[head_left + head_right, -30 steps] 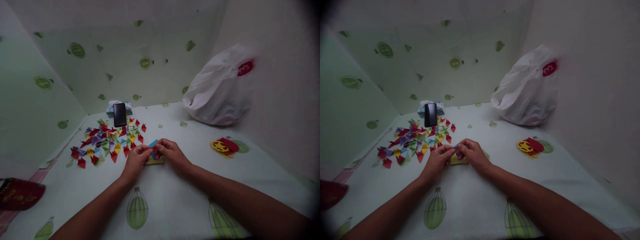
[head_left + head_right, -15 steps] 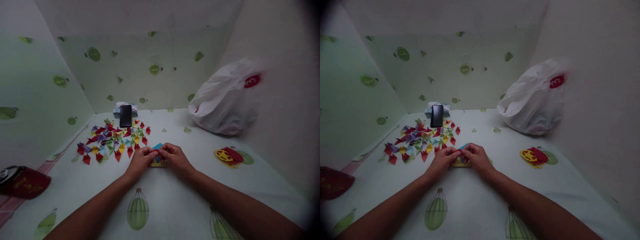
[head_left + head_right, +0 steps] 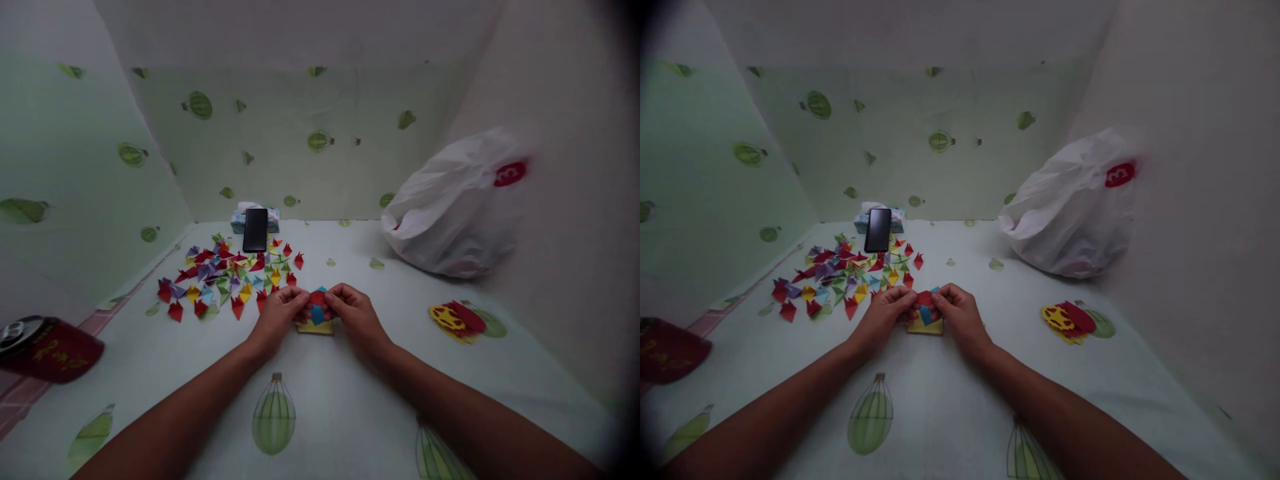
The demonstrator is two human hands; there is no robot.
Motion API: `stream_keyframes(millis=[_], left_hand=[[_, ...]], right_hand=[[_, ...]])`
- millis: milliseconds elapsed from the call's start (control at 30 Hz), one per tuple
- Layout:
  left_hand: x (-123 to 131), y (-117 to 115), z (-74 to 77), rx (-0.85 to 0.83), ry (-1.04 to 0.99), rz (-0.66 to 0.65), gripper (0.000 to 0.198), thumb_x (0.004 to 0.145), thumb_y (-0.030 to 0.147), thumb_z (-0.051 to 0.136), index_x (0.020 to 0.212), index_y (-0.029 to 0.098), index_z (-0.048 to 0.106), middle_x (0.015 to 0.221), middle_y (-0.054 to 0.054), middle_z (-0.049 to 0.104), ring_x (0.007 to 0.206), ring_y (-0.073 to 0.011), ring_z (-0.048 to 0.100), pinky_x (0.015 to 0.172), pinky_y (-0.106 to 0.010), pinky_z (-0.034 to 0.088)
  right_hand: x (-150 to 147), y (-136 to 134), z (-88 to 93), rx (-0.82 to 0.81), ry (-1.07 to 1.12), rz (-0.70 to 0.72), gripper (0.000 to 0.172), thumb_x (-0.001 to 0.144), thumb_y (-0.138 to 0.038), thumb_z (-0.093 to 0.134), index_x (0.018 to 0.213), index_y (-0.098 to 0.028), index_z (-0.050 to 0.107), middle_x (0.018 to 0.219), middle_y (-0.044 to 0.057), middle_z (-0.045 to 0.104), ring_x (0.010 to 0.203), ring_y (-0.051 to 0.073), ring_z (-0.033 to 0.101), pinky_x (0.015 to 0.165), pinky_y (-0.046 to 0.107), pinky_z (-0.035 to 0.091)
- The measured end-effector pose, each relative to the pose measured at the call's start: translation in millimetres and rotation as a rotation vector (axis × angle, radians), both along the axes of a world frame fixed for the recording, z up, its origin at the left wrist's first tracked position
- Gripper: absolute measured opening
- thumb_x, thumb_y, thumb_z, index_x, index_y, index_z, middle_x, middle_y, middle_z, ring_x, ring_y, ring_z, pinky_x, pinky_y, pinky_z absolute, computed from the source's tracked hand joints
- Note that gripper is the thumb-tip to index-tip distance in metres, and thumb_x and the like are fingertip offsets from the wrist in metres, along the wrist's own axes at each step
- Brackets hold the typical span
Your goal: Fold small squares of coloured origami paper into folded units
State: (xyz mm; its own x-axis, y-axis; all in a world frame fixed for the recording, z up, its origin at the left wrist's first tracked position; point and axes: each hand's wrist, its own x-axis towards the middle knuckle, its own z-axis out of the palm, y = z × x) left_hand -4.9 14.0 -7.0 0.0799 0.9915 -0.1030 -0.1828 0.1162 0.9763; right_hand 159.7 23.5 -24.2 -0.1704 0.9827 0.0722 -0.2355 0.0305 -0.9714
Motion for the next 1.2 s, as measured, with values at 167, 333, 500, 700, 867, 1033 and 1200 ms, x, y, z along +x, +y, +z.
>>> stream_keyframes(millis=[167,333,500,700,867,1033,1200], left_hand=[[-1.2,1.0,-0.7,0.040,0.011,0.032,0.030,0.070,0.040,0.077,0.076,0.014,0.063,0.065,0.002,0.063,0.057,-0.0090,0.057,0.060,-0.022,0.046],[-0.8,1.0,-0.8,0.045,0.027,0.027,0.029,0.072,0.039,0.075,0.078,0.013,0.064,0.065,0.001,0.063,0.058,-0.0102,0.058,0.061,-0.024,0.047],[-3.7,2.1,2.5,0.106,0.079,0.022,0.022,0.074,0.034,0.072,0.074,0.014,0.064,0.066,0.002,0.062,0.058,-0.0091,0.055,0.061,-0.022,0.044],[-4.2,0.8,8.3,0.163,0.161,-0.060,0.020,0.075,0.032,0.074,0.075,0.013,0.068,0.061,0.001,0.062,0.057,-0.0102,0.053,0.057,-0.022,0.041],[1.3,-3.4,3.5,0.100,0.125,-0.099,0.024,0.075,0.036,0.073,0.078,0.012,0.068,0.067,-0.001,0.065,0.057,-0.0103,0.053,0.057,-0.023,0.042],[0.2,-3.9,2.7,0.146,0.186,-0.077,0.023,0.078,0.036,0.070,0.074,0.013,0.067,0.062,0.000,0.062,0.057,-0.0104,0.052,0.057,-0.022,0.040],[-3.9,-1.2,5.0,0.178,0.293,-0.132,0.022,0.077,0.036,0.069,0.073,0.014,0.066,0.060,0.001,0.060,0.054,-0.0108,0.052,0.054,-0.023,0.040]], right_hand=[[-1.2,-1.9,1.7,-0.010,0.042,0.022,0.024,0.078,-0.036,0.075,0.074,-0.016,0.063,0.064,-0.002,0.065,0.056,0.011,0.059,0.059,0.025,0.045],[-2.4,-2.4,2.9,-0.033,0.059,-0.003,0.025,0.076,-0.037,0.076,0.075,-0.017,0.062,0.067,0.000,0.068,0.057,0.011,0.060,0.061,0.027,0.047],[-0.3,-1.7,4.8,-0.014,-0.027,0.058,0.027,0.078,-0.040,0.074,0.075,-0.016,0.062,0.063,0.000,0.066,0.059,0.012,0.060,0.060,0.026,0.045],[1.4,-2.1,7.7,0.077,-0.124,0.072,0.025,0.080,-0.039,0.071,0.073,-0.016,0.064,0.067,0.000,0.063,0.061,0.012,0.057,0.061,0.026,0.044],[-1.3,-5.3,5.5,0.092,-0.080,-0.012,0.022,0.082,-0.037,0.069,0.075,-0.017,0.064,0.063,-0.002,0.061,0.060,0.012,0.054,0.061,0.026,0.042],[-0.8,-6.9,5.5,0.102,-0.155,0.066,0.025,0.083,-0.039,0.068,0.074,-0.016,0.064,0.064,0.000,0.062,0.061,0.013,0.054,0.061,0.027,0.041],[1.5,-3.2,6.7,0.072,-0.108,0.079,0.029,0.083,-0.043,0.067,0.072,-0.016,0.062,0.066,-0.001,0.060,0.062,0.012,0.052,0.062,0.026,0.041]])
